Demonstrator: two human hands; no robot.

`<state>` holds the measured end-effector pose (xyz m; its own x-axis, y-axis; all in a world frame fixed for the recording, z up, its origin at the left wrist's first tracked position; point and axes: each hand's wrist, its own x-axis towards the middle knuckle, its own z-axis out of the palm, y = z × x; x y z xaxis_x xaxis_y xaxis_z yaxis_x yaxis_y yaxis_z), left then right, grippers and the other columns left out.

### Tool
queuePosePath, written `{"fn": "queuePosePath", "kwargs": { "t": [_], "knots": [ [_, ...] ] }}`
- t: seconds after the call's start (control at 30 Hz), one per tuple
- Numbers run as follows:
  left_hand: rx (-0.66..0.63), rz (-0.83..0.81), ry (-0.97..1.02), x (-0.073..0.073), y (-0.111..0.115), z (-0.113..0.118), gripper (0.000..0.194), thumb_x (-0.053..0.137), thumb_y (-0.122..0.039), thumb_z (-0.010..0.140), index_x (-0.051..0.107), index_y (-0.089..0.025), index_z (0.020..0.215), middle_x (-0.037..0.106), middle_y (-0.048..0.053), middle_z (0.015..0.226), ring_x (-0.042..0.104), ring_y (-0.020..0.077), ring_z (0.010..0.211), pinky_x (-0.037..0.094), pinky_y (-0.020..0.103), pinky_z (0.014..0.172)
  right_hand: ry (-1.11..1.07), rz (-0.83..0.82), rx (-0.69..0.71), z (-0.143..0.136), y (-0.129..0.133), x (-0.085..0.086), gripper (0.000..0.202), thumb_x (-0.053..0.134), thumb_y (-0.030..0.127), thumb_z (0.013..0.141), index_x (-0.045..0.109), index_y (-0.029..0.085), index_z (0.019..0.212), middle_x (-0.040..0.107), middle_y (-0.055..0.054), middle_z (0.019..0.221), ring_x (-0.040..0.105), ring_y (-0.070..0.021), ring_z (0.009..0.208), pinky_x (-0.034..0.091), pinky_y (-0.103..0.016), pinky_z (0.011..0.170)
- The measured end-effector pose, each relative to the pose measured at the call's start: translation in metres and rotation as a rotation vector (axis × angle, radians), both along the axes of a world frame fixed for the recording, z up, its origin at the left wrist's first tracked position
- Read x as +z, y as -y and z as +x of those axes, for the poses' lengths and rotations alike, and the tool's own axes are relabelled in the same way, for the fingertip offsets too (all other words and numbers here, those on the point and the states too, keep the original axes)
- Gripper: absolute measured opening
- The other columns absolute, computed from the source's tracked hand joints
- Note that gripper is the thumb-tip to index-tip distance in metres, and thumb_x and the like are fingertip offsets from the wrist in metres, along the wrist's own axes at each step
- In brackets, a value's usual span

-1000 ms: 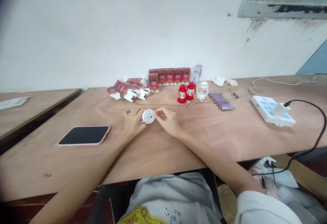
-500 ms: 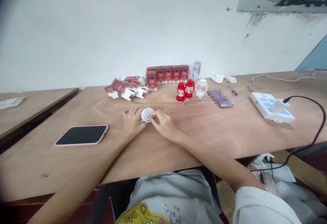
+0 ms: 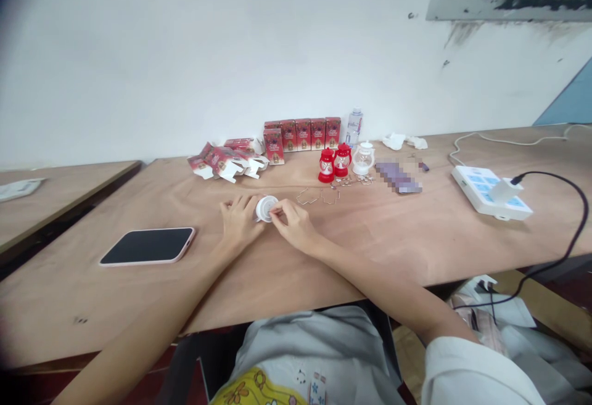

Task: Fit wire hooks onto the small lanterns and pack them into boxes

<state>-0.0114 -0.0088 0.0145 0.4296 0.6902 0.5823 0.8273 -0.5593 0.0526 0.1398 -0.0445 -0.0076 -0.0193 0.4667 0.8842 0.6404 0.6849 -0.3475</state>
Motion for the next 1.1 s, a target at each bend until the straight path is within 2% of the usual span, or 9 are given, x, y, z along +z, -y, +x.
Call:
{"fn": "queuePosePath", "kwargs": {
  "t": [0.17, 0.27, 0.43, 0.53, 0.67, 0.73, 0.87, 0.97, 1.1],
  "knots": [
    [0.035, -0.020, -0.004, 0.002, 0.001, 0.001, 0.028, 0.056, -0.030, 0.074, 0.060, -0.019, 0.100, 0.066, 0.011, 0.106, 0.056, 0.0302, 0.096, 0.029, 0.041, 0.077, 0.009, 0.027, 0.014, -0.001, 0.004, 0.000, 0.008, 0.049, 0.019, 0.088, 0.056, 0.021, 0.089, 0.070, -0.002, 0.079, 0.067, -0.0131, 0.073, 0.055, -0.025, 0.070],
    [0.103, -0.051, 0.007, 0.003, 0.001, 0.000, 0.028, 0.056, -0.033, 0.074, 0.060, -0.017, 0.096, 0.067, 0.013, 0.100, 0.056, 0.0312, 0.094, 0.031, 0.042, 0.077, 0.050, -0.001, 0.048, -0.005, 0.010, -0.002, 0.019, 0.046, 0.018, 0.090, 0.055, 0.019, 0.106, 0.070, -0.006, 0.095, 0.066, -0.0154, 0.090, 0.054, -0.029, 0.082],
    [0.165, -0.061, 0.044, 0.004, 0.000, -0.004, 0.029, 0.054, -0.034, 0.076, 0.058, -0.014, 0.096, 0.067, 0.014, 0.095, 0.058, 0.0331, 0.093, 0.034, 0.043, 0.078, 0.162, -0.075, 0.141, -0.011, 0.017, -0.002, 0.045, 0.046, 0.018, 0.089, 0.038, 0.017, 0.132, 0.060, -0.011, 0.121, 0.050, -0.0193, 0.120, 0.046, -0.036, 0.099],
    [0.117, -0.043, 0.196, 0.001, -0.004, -0.005, 0.035, 0.057, -0.035, 0.076, 0.055, -0.015, 0.105, 0.066, 0.013, 0.100, 0.060, 0.0314, 0.092, 0.038, 0.043, 0.078, 0.218, -0.109, 0.164, -0.008, 0.014, 0.002, 0.053, 0.043, 0.020, 0.089, 0.026, 0.016, 0.139, 0.051, -0.013, 0.133, 0.039, -0.0193, 0.129, 0.040, -0.039, 0.105],
    [-0.005, -0.036, 0.628, -0.001, -0.014, -0.006, 0.048, 0.066, -0.040, 0.072, 0.051, -0.018, 0.112, 0.062, 0.009, 0.108, 0.060, 0.0256, 0.097, 0.044, 0.037, 0.080, 0.223, -0.204, -0.145, 0.007, -0.001, 0.004, 0.050, 0.041, 0.025, 0.089, 0.031, 0.010, 0.136, 0.035, -0.019, 0.142, 0.032, -0.0256, 0.134, 0.034, -0.045, 0.106],
    [-0.030, -0.062, 0.840, 0.002, -0.020, -0.007, 0.046, 0.070, -0.042, 0.067, 0.055, -0.017, 0.103, 0.061, 0.008, 0.104, 0.059, 0.0240, 0.098, 0.046, 0.035, 0.082, 0.342, -0.343, -0.351, 0.016, -0.011, 0.003, 0.046, 0.043, 0.024, 0.088, 0.039, 0.006, 0.130, 0.038, -0.022, 0.139, 0.034, -0.0313, 0.130, 0.035, -0.047, 0.102],
    [-0.084, -0.334, 1.259, 0.012, -0.028, -0.011, 0.035, 0.073, -0.039, 0.063, 0.061, -0.016, 0.086, 0.064, 0.004, 0.089, 0.062, 0.0194, 0.083, 0.050, 0.030, 0.073, 0.651, -0.597, -0.520, 0.030, -0.026, 0.001, 0.031, 0.047, 0.023, 0.088, 0.055, 0.004, 0.111, 0.062, -0.024, 0.110, 0.048, -0.0339, 0.112, 0.041, -0.046, 0.089],
    [-0.088, -0.630, 1.516, 0.015, -0.034, -0.016, 0.026, 0.072, -0.031, 0.064, 0.063, -0.016, 0.083, 0.066, 0.002, 0.077, 0.062, 0.0153, 0.069, 0.050, 0.024, 0.060, 0.734, -0.594, -0.458, 0.033, -0.027, 0.004, 0.019, 0.045, 0.010, 0.086, 0.060, 0.010, 0.097, 0.068, -0.019, 0.094, 0.053, -0.0285, 0.102, 0.042, -0.040, 0.085],
    [0.024, -0.949, 1.726, 0.013, -0.043, -0.023, 0.011, 0.066, -0.022, 0.071, 0.062, -0.016, 0.080, 0.064, 0.001, 0.069, 0.062, 0.0134, 0.064, 0.051, 0.022, 0.058, 0.796, -0.573, -0.390, 0.032, -0.021, 0.010, 0.027, 0.042, -0.002, 0.081, 0.059, 0.013, 0.095, 0.067, -0.015, 0.090, 0.057, -0.0243, 0.092, 0.044, -0.033, 0.077]
  ]
}}
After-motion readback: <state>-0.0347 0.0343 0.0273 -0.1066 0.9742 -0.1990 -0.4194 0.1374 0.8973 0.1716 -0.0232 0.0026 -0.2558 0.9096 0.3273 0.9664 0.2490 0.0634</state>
